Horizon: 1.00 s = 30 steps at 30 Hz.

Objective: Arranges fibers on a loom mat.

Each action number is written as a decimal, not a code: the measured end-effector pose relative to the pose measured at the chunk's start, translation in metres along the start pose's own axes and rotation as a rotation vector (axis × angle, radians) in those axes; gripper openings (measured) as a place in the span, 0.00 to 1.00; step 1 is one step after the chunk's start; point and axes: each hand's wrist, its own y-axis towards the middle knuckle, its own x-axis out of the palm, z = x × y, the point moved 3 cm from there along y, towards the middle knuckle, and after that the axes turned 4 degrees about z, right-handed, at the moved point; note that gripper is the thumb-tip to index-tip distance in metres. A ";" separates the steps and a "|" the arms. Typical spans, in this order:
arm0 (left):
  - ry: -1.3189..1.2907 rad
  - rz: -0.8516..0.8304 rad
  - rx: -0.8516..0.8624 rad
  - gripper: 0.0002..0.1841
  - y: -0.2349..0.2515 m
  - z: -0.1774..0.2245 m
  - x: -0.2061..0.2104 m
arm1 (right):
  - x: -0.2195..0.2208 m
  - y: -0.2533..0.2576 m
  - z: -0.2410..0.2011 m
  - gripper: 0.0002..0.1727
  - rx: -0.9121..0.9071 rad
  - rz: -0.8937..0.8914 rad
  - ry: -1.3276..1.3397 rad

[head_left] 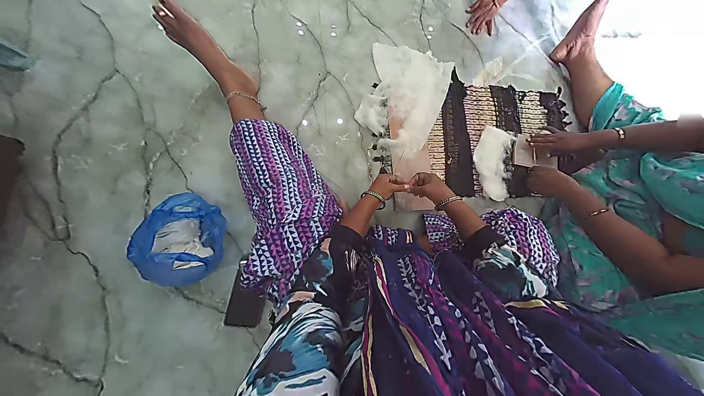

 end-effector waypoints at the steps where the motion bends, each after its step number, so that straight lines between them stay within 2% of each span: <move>1: -0.012 0.024 0.015 0.11 0.003 -0.007 -0.001 | 0.000 0.001 0.002 0.12 -0.003 0.005 0.002; 4: -0.031 0.055 0.120 0.10 0.021 -0.049 -0.008 | -0.004 0.008 0.013 0.17 0.010 0.036 0.082; 5: -0.040 0.060 0.122 0.10 0.021 -0.051 -0.010 | -0.005 0.010 0.016 0.16 0.009 0.047 0.118; 7: -0.049 0.085 0.083 0.10 0.018 -0.043 -0.008 | -0.004 0.011 0.018 0.16 0.013 0.050 0.171; 9: -0.065 0.089 -0.015 0.11 0.010 -0.017 -0.005 | -0.001 0.010 0.015 0.08 -0.014 0.080 0.191; 11: -0.068 0.108 -0.014 0.11 0.007 -0.011 -0.003 | 0.000 0.010 0.014 0.01 -0.036 0.121 0.200; 19: -0.084 0.178 -0.058 0.10 0.009 -0.004 -0.003 | -0.013 0.017 0.018 0.02 -0.024 0.116 0.259; 27: -0.080 0.210 -0.060 0.11 0.012 -0.007 -0.001 | -0.018 0.025 0.022 0.04 -0.061 0.191 0.114; 29: -0.023 0.237 -0.036 0.14 0.015 -0.010 -0.002 | -0.017 0.030 0.023 0.05 -0.087 0.203 0.016; 30: 0.041 0.255 -0.023 0.19 0.016 -0.010 -0.003 | -0.018 0.032 0.024 0.07 -0.100 0.216 -0.051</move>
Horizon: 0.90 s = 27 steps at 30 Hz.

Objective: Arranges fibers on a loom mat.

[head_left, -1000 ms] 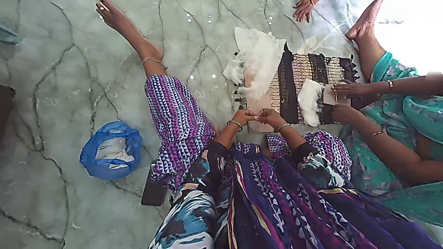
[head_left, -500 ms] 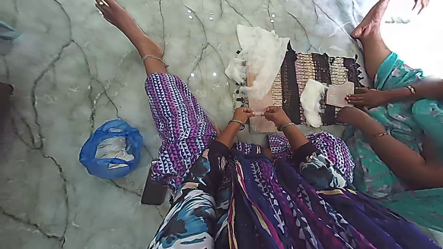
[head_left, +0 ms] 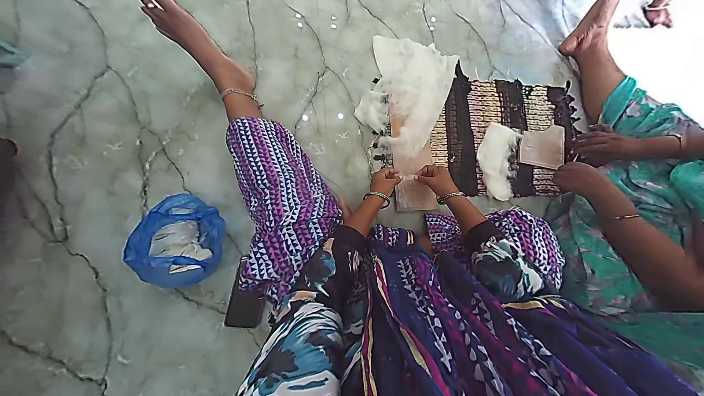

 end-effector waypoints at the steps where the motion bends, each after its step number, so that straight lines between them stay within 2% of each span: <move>1: 0.091 0.024 0.011 0.24 0.002 0.000 -0.001 | 0.000 0.003 0.002 0.08 -0.015 0.015 -0.074; 3: 0.290 0.052 0.007 0.28 0.001 0.003 -0.004 | -0.001 0.010 0.008 0.11 -0.036 0.040 -0.236; 6: 0.530 0.043 0.093 0.25 -0.007 0.013 -0.004 | -0.003 0.012 0.009 0.17 -0.072 0.094 -0.413; 10: 0.760 -0.039 0.170 0.18 -0.011 0.019 -0.002 | -0.005 0.009 0.006 0.25 -0.066 0.139 -0.507; 18: 0.775 -0.011 0.273 0.17 -0.004 0.008 0.007 | -0.005 0.005 0.005 0.25 -0.088 0.182 -0.562; 21: 0.786 0.005 0.264 0.17 -0.002 0.004 0.008 | -0.003 0.002 0.003 0.25 -0.116 0.210 -0.582; 25: 0.799 0.023 0.269 0.15 0.001 0.004 0.008 | 0.017 -0.010 -0.001 0.26 -0.361 0.243 -0.667; 27: 0.814 0.024 0.274 0.14 0.001 0.004 0.009 | 0.037 -0.018 -0.001 0.31 -0.431 0.136 -0.735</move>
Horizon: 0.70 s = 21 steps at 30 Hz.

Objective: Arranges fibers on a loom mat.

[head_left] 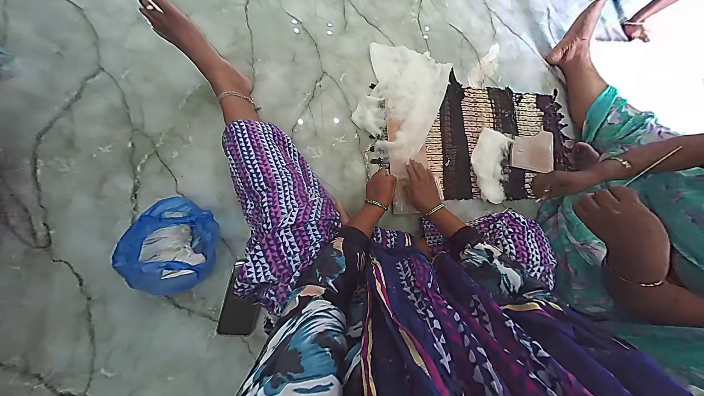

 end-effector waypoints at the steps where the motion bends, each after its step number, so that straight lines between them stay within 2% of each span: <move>1: 0.002 0.001 0.002 0.14 0.000 0.000 0.000 | 0.008 -0.003 -0.006 0.34 -0.016 -0.073 -0.020; 3: -0.003 -0.012 -0.011 0.15 -0.002 0.001 0.000 | 0.022 -0.009 -0.014 0.40 0.027 -0.223 -0.062; 7: -0.111 -0.072 -0.040 0.18 -0.007 -0.005 -0.005 | 0.018 -0.027 -0.019 0.48 0.053 -0.357 -0.048; 11: -0.157 -0.212 -0.058 0.16 -0.005 -0.025 0.003 | 0.002 -0.057 -0.016 0.52 0.050 -0.558 -0.048; 13: -0.115 -0.301 -0.039 0.14 -0.005 -0.028 0.006 | -0.009 -0.067 -0.018 0.50 0.056 -0.652 -0.075; 15: -0.083 -0.317 -0.037 0.13 -0.008 -0.024 0.004 | -0.020 -0.063 -0.020 0.39 0.062 -0.566 -0.053; 17: -0.102 -0.232 -0.071 0.12 -0.012 -0.022 -0.001 | -0.026 -0.053 -0.019 0.30 0.054 -0.329 0.003; 19: -0.125 -0.147 -0.095 0.11 -0.014 -0.020 -0.008 | -0.021 -0.039 -0.016 0.34 0.049 -0.258 -0.008; 21: -0.121 -0.117 -0.106 0.11 -0.013 -0.018 -0.012 | -0.010 -0.026 -0.014 0.44 0.056 -0.262 -0.046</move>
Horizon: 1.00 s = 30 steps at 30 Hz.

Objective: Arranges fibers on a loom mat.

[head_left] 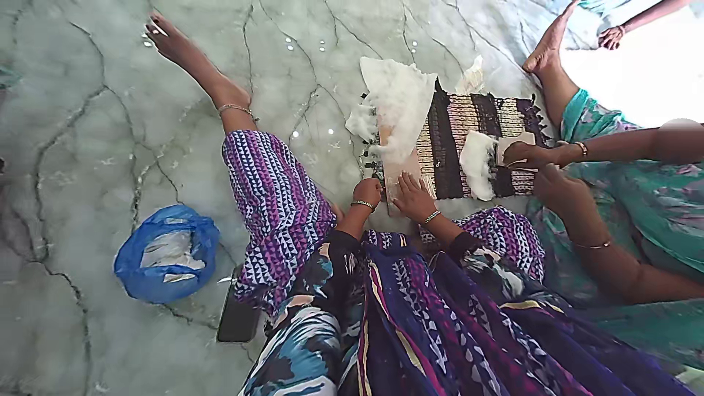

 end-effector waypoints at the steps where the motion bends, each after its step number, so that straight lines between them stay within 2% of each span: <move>1: 0.007 -0.008 -0.008 0.12 0.001 0.001 -0.001 | 0.006 0.007 0.000 0.48 -0.004 -0.006 -0.011; 4: 0.026 -0.039 -0.019 0.12 0.003 0.000 -0.001 | 0.025 0.017 -0.001 0.54 -0.020 -0.048 -0.009; 8: 0.040 -0.051 0.011 0.11 0.005 -0.008 0.006 | 0.032 -0.001 0.000 0.58 -0.024 -0.145 -0.034; 12: 0.132 -0.236 0.059 0.14 0.012 -0.008 0.011 | 0.027 -0.032 0.008 0.57 -0.045 -0.279 -0.059; 14: 0.154 -0.270 0.077 0.14 0.011 -0.007 0.014 | 0.013 -0.035 0.004 0.51 -0.018 -0.352 -0.069; 16: 0.162 -0.232 0.085 0.13 0.007 -0.006 0.014 | 0.003 -0.030 0.004 0.40 -0.020 -0.201 -0.027; 18: 0.168 -0.172 0.070 0.13 0.000 -0.001 0.009 | 0.010 -0.022 0.009 0.37 -0.058 0.013 0.005; 24: 0.200 -0.132 0.014 0.14 -0.004 0.009 0.000 | 0.037 -0.003 0.009 0.57 -0.042 -0.065 -0.035; 28: 0.217 -0.211 0.023 0.14 -0.004 0.008 0.001 | 0.032 -0.026 -0.001 0.62 -0.023 -0.250 -0.053; 30: 0.261 -0.260 0.068 0.14 -0.003 0.011 0.001 | 0.026 -0.039 -0.002 0.59 -0.037 -0.311 -0.055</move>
